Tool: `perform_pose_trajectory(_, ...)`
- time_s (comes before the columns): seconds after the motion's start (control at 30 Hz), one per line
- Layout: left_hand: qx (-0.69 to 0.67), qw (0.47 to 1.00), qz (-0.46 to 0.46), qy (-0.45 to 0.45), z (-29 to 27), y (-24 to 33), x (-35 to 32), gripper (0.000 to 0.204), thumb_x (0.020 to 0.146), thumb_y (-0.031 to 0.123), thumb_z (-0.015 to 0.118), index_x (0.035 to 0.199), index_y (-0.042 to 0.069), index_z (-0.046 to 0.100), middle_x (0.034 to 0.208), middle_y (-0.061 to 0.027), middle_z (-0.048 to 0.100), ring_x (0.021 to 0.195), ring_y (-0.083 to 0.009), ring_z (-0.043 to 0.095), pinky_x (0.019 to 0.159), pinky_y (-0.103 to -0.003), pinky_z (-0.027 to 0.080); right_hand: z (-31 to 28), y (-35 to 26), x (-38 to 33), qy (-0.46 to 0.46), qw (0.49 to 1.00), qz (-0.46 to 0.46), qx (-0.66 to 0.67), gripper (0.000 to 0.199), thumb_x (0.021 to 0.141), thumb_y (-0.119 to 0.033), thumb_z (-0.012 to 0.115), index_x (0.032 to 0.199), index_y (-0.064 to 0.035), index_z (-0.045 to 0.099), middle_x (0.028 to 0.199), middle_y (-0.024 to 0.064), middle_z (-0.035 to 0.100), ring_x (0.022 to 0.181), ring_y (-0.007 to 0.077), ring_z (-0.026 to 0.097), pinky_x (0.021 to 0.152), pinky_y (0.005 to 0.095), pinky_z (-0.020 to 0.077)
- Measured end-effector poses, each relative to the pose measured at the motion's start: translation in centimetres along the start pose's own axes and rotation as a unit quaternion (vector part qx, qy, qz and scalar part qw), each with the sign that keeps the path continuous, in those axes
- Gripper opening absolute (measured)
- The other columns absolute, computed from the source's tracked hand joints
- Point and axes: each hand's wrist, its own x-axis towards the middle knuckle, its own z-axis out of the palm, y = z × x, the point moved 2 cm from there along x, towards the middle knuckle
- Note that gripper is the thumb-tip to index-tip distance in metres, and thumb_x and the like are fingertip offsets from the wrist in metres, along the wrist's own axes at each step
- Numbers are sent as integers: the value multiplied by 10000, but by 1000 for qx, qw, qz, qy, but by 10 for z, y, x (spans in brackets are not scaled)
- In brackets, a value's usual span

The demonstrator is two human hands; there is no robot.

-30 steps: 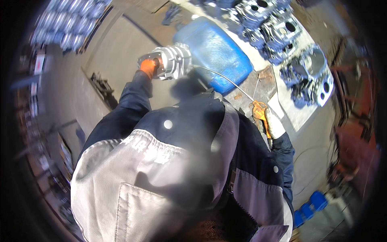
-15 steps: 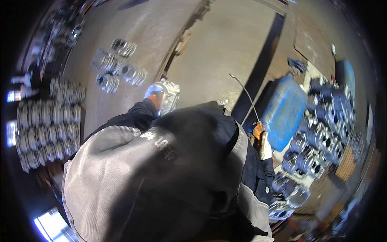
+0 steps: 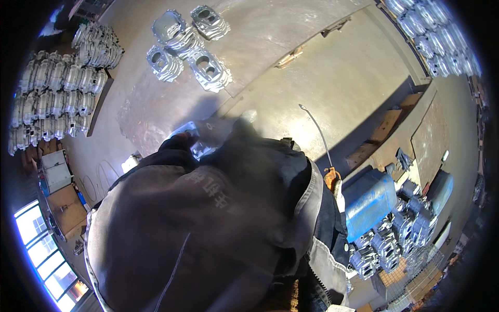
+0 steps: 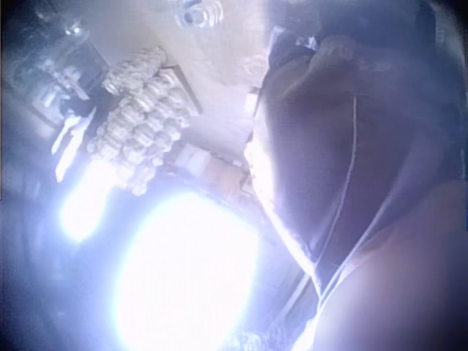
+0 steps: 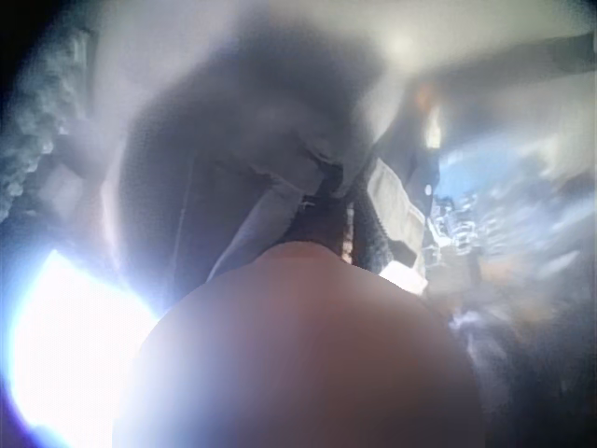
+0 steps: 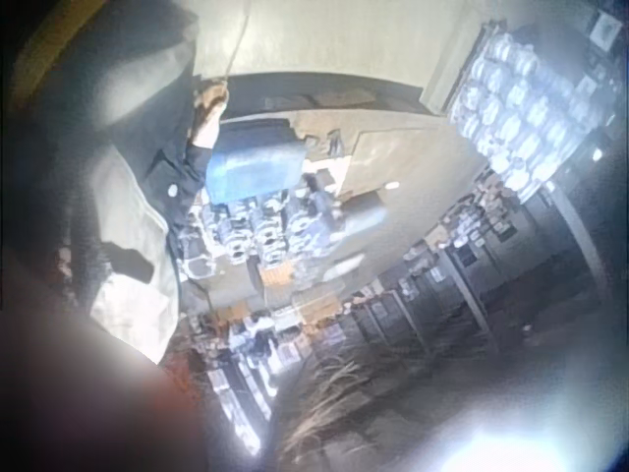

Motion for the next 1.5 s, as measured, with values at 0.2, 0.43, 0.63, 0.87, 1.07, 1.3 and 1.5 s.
perform_pose_trajectory(0.2,58,996,37,-60,-14,-80,111,375,863,330,547,1155,99,589,1112,-117,630,1058,-286,597,919,-386,450,93,-36,23,61,994,69,-65,448,974,-421,437,1223,-59,527,992,56,587,845,152,568,677,272,472)
perform_pose_trajectory(0.43,84,976,143,-138,-13,-120,203,383,869,339,538,1154,91,599,1159,-111,628,1085,-283,592,940,-383,452,163,-61,34,100,980,117,-130,434,981,-409,429,1238,-71,514,942,48,582,809,155,566,655,283,474)
perform_pose_trajectory(0.63,59,985,82,-139,-53,-85,196,321,857,267,519,1086,73,634,1141,-177,620,1048,-298,604,887,-389,488,204,-63,31,118,972,130,-153,422,986,-399,422,1252,-82,503,899,42,577,777,157,564,636,292,476)
perform_pose_trajectory(0.87,135,955,192,-181,-70,-84,222,309,861,292,516,1056,90,645,1074,-177,637,1000,-299,617,838,-395,493,225,-55,2,96,993,43,-46,456,977,-415,425,1288,-85,467,935,45,569,798,157,560,664,295,473)
perform_pose_trajectory(1.07,221,892,344,-192,-69,-39,284,301,865,313,514,1031,104,654,1016,-177,652,959,-300,628,796,-401,498,205,-22,-31,75,978,-100,167,533,969,-398,450,1357,-39,380,1280,74,512,1145,158,517,1032,305,368)
perform_pose_trajectory(1.3,310,696,615,-203,-5,125,317,297,869,337,511,1001,120,665,948,-176,669,911,-302,641,746,-407,503,169,49,-96,231,950,-89,189,507,943,-401,514,1285,-28,492,1200,94,571,1083,165,541,930,284,414)
perform_pose_trajectory(1.5,326,693,584,-270,9,286,273,292,853,361,553,999,119,630,922,-181,668,870,-320,649,719,-386,510,134,118,-163,290,859,-99,411,376,913,-274,581,1184,-14,571,1027,115,652,879,182,639,745,261,493)
